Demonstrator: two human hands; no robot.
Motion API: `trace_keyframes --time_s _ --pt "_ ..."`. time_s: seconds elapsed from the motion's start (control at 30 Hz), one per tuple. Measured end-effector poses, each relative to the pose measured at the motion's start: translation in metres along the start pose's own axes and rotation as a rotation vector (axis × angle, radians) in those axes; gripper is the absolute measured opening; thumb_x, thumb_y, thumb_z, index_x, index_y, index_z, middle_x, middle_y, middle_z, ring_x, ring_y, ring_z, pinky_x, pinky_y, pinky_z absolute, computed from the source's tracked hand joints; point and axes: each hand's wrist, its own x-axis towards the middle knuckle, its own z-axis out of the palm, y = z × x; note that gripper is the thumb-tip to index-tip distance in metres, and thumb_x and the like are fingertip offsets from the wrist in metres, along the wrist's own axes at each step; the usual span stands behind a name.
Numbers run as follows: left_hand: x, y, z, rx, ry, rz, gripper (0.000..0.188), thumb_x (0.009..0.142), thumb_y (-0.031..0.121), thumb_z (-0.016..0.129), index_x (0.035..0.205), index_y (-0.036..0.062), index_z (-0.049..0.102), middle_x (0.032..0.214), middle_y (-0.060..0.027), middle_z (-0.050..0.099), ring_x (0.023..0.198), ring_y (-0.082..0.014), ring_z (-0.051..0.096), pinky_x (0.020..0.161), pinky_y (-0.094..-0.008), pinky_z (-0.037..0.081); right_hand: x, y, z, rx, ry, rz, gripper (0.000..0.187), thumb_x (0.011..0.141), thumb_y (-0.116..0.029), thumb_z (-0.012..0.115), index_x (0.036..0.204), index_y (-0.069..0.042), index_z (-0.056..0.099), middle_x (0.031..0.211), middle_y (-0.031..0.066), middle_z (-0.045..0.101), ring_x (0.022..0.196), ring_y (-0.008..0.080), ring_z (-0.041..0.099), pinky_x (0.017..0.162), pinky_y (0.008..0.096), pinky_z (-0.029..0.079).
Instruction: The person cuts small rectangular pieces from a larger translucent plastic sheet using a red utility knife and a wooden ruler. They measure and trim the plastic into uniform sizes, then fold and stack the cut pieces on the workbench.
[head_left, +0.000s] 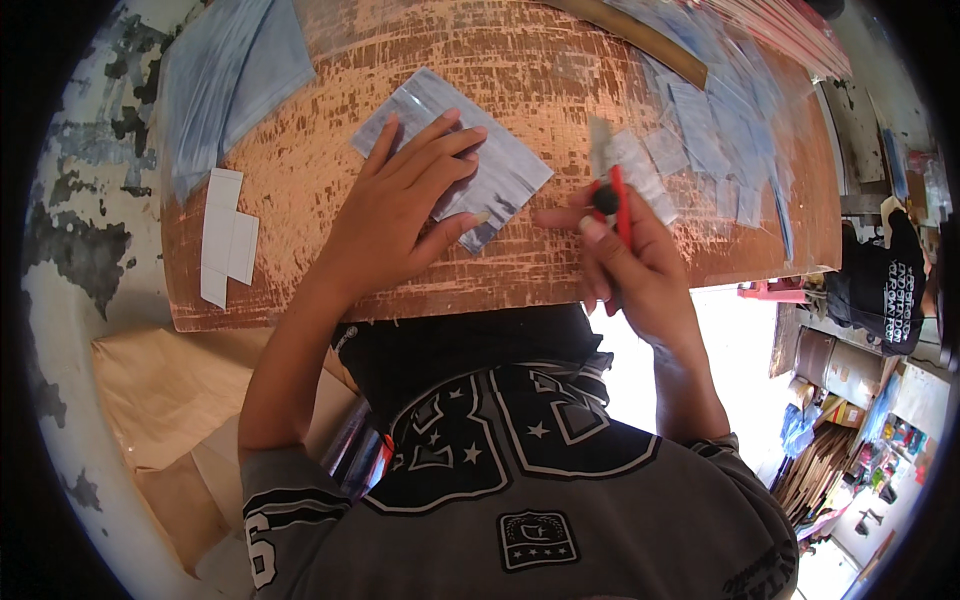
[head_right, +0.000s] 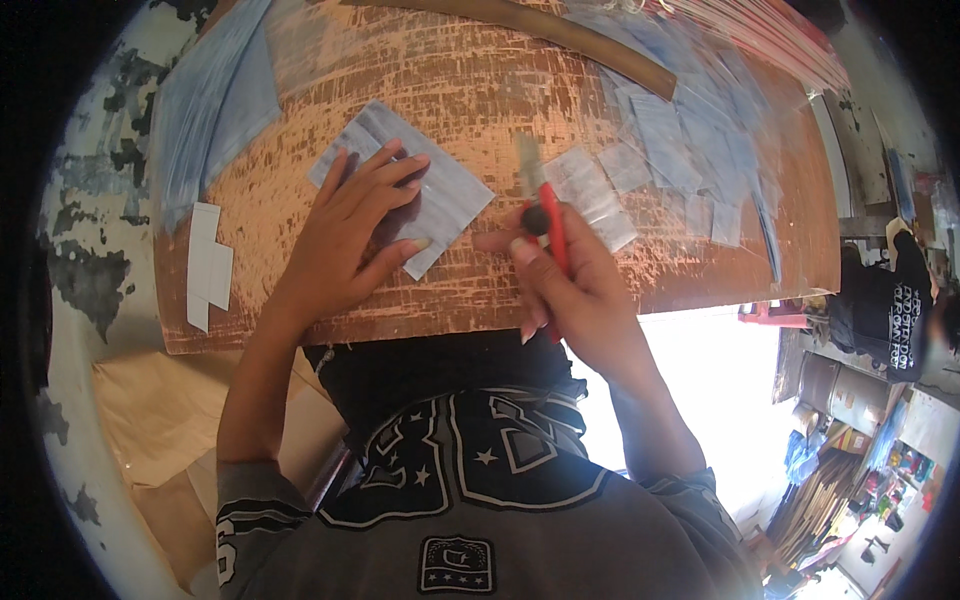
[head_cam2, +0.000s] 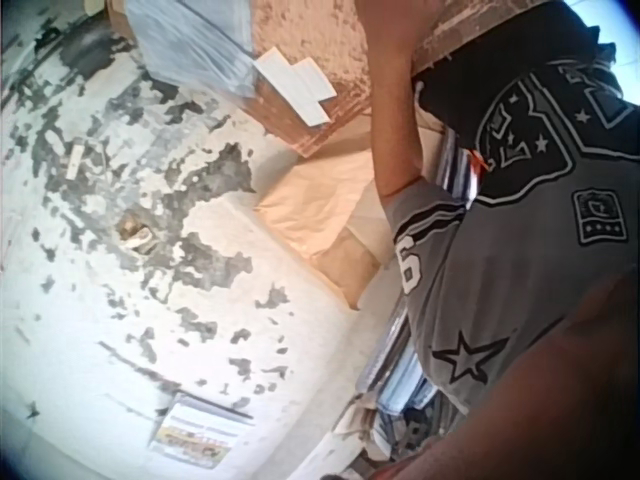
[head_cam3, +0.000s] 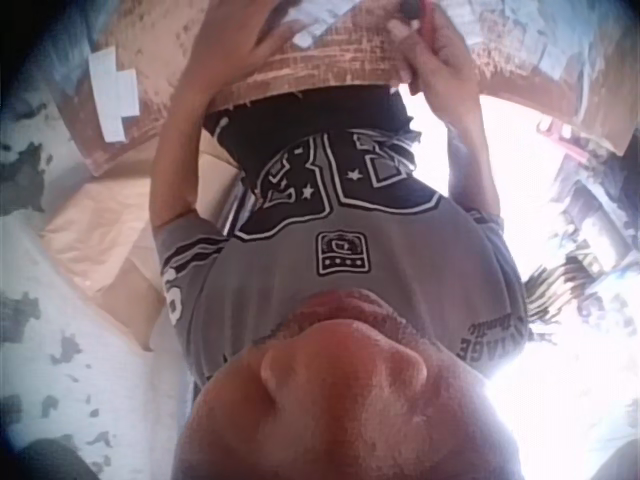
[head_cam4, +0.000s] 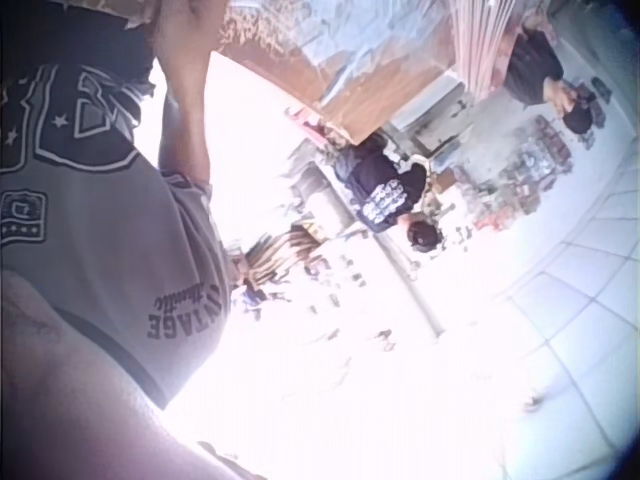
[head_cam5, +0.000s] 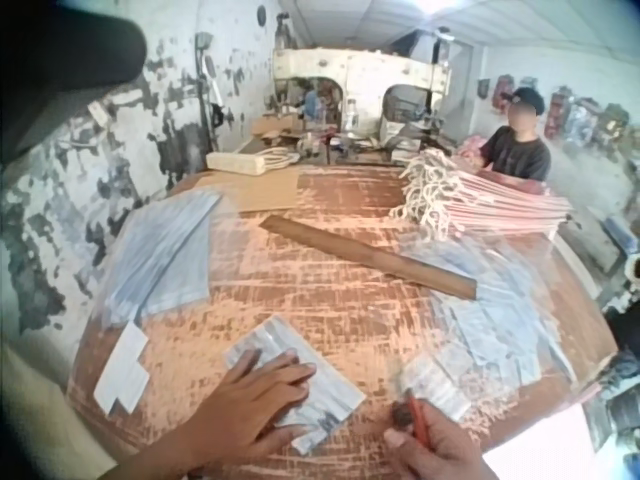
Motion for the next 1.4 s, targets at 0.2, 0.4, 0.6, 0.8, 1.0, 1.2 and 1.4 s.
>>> trace_keyframes --time_s 0.2,0.4,0.6,0.8,1.0,1.2,1.4 --pt "0.0 -0.001 0.0 -0.028 0.006 0.006 0.045 0.097 0.031 0.072 0.132 0.007 0.059 0.159 -0.0099 0.056 0.155 -0.0357 0.042 0.13 -0.0588 0.021 -0.005 0.003 -0.003 0.161 -0.083 0.086 0.036 0.112 -0.015 0.053 0.142 0.004 0.047 0.14 0.0278 0.066 0.052 0.0077 0.051 0.052 0.0265 0.054" --pt "0.002 0.002 0.0 -0.013 0.002 -0.004 0.044 0.097 0.03 0.073 0.133 0.0066 0.06 0.158 -0.0112 0.057 0.154 -0.0361 0.043 0.129 -0.0585 0.023 -0.007 -0.002 0.004 0.218 -0.088 0.092 0.041 0.111 -0.016 0.054 0.145 0.006 0.047 0.14 0.0288 0.065 0.053 0.0072 0.051 0.051 0.0261 0.054" --pt "0.004 0.004 0.0 0.014 0.021 -0.011 0.041 0.098 0.034 0.073 0.126 0.0073 0.063 0.155 -0.0067 0.058 0.154 -0.031 0.045 0.129 -0.0548 0.026 -0.007 -0.005 0.006 0.192 -0.098 0.098 0.046 0.111 -0.018 0.056 0.149 0.007 0.047 0.127 0.0222 0.07 0.053 0.0061 0.049 0.052 0.0258 0.054" --pt "0.005 0.001 0.001 -0.012 -0.003 -0.016 0.043 0.096 0.028 0.074 0.132 0.007 0.061 0.156 -0.0103 0.059 0.153 -0.035 0.045 0.129 -0.0576 0.023 -0.006 -0.002 0.003 0.176 -0.106 0.089 0.045 0.111 -0.018 0.056 0.148 0.006 0.048 0.1 0.0115 0.07 0.054 0.0054 0.049 0.054 0.026 0.055" --pt "0.006 0.002 0.001 -0.017 0.001 -0.021 0.042 0.096 0.028 0.074 0.129 0.006 0.063 0.157 -0.0089 0.057 0.154 -0.0334 0.044 0.129 -0.0577 0.024 -0.006 0.0 0.004 0.119 -0.11 0.093 0.042 0.111 -0.017 0.056 0.146 0.004 0.05 0.099 0.0078 0.069 0.058 0.0062 0.053 0.057 0.025 0.055" --pt "0.007 0.0 0.001 -0.024 -0.031 0.005 0.044 0.099 0.028 0.069 0.137 0.0076 0.059 0.159 -0.0129 0.055 0.155 -0.0385 0.042 0.128 -0.0612 0.02 -0.004 -0.004 0.0 0.038 0.009 -0.021 0.037 0.112 -0.013 0.053 0.143 0.005 0.051 0.11 0.0131 0.073 0.052 0.0021 0.045 0.053 0.0223 0.053" --pt "0.005 0.001 0.001 -0.009 -0.045 0.006 0.042 0.104 0.03 0.063 0.139 0.0076 0.057 0.16 -0.0147 0.054 0.154 -0.0404 0.042 0.129 -0.0611 0.019 0.002 -0.013 -0.022 -0.058 0.242 -0.144 0.035 0.111 -0.018 0.058 0.141 -0.001 0.053 0.101 0.0104 0.075 0.058 0.0041 0.051 0.053 0.0215 0.046"
